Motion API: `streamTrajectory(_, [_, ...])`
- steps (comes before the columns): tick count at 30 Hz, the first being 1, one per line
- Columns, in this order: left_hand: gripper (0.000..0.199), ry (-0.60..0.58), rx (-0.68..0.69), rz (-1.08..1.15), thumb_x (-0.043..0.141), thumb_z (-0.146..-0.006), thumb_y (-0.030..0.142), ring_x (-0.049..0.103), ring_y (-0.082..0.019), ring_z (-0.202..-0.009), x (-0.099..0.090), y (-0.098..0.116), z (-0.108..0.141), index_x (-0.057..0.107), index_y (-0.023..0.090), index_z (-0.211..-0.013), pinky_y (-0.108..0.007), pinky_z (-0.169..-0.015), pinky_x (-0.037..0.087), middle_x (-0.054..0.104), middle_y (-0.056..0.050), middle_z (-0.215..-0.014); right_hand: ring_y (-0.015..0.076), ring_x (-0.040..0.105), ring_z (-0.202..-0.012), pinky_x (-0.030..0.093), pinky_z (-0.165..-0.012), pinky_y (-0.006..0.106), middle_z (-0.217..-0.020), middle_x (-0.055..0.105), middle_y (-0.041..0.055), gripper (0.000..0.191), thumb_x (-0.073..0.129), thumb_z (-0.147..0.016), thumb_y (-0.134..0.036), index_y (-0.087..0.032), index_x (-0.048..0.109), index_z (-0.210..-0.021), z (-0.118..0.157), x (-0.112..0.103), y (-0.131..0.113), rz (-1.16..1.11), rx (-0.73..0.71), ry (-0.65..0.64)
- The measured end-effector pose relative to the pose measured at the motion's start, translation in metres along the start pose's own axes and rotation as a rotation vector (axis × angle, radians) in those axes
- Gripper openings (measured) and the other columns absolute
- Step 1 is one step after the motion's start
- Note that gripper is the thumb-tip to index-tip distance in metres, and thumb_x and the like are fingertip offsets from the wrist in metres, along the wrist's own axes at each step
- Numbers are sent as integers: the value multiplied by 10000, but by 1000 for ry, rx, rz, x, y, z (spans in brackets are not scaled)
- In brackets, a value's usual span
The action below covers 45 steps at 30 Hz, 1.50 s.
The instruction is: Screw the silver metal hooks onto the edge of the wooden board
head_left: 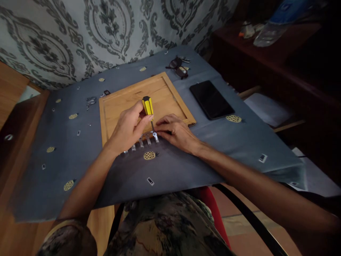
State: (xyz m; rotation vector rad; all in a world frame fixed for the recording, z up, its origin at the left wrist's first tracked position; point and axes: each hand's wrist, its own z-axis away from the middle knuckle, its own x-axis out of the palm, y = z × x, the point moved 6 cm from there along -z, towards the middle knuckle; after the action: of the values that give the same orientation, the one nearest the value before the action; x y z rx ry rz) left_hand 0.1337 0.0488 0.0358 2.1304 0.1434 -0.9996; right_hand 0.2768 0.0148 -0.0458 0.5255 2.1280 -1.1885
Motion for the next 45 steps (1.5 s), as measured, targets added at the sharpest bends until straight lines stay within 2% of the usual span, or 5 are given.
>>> streamTrajectory(8, [143, -167, 96, 26, 547, -979, 294, 682, -173, -866, 0, 5, -10, 608, 164, -983, -314, -774, 550, 691, -47, -903, 259, 616, -1048, 497, -949, 453, -1073, 726, 87, 208, 665, -933, -176, -266, 811, -1051, 0, 0, -1, 11, 2, -8])
streamTrajectory(19, [240, -17, 70, -25, 672, -925, 388, 629, -145, -753, 5, 11, -5, 630, 175, -822, -287, -686, 503, 661, -22, -796, 251, 606, -1016, 481, -930, 439, -1025, 716, 73, 243, 637, -951, -191, -312, 811, -1071, 0, 0, -2, 1, 31, -29])
streamTrajectory(24, [156, 66, 2, 24, 710, -879, 307, 678, -162, -788, 0, 3, -4, 596, 205, -910, -306, -713, 546, 679, 5, -830, 255, 610, -1069, 481, -976, 452, -1080, 719, 76, 223, 640, -949, -197, -291, 805, -1067, 0, -1, -2, -1, 24, -15])
streamTrajectory(38, [240, -141, -9, 139, 646, -910, 284, 746, -195, -969, -5, 3, -6, 595, 179, -1120, -344, -904, 622, 745, -63, -1016, 260, 614, -1060, 490, -955, 441, -1078, 731, 84, 203, 658, -942, -198, -274, 811, -1051, 1, 0, 0, 17, 26, -1])
streamTrajectory(45, [256, 21, -24, 202, 681, -901, 288, 725, -172, -935, -19, 7, -5, 602, 204, -1130, -343, -899, 619, 714, -38, -1015, 263, 619, -1068, 497, -968, 452, -1081, 729, 78, 218, 663, -936, -198, -296, 815, -1058, 1, -1, -1, 4, 40, -4])
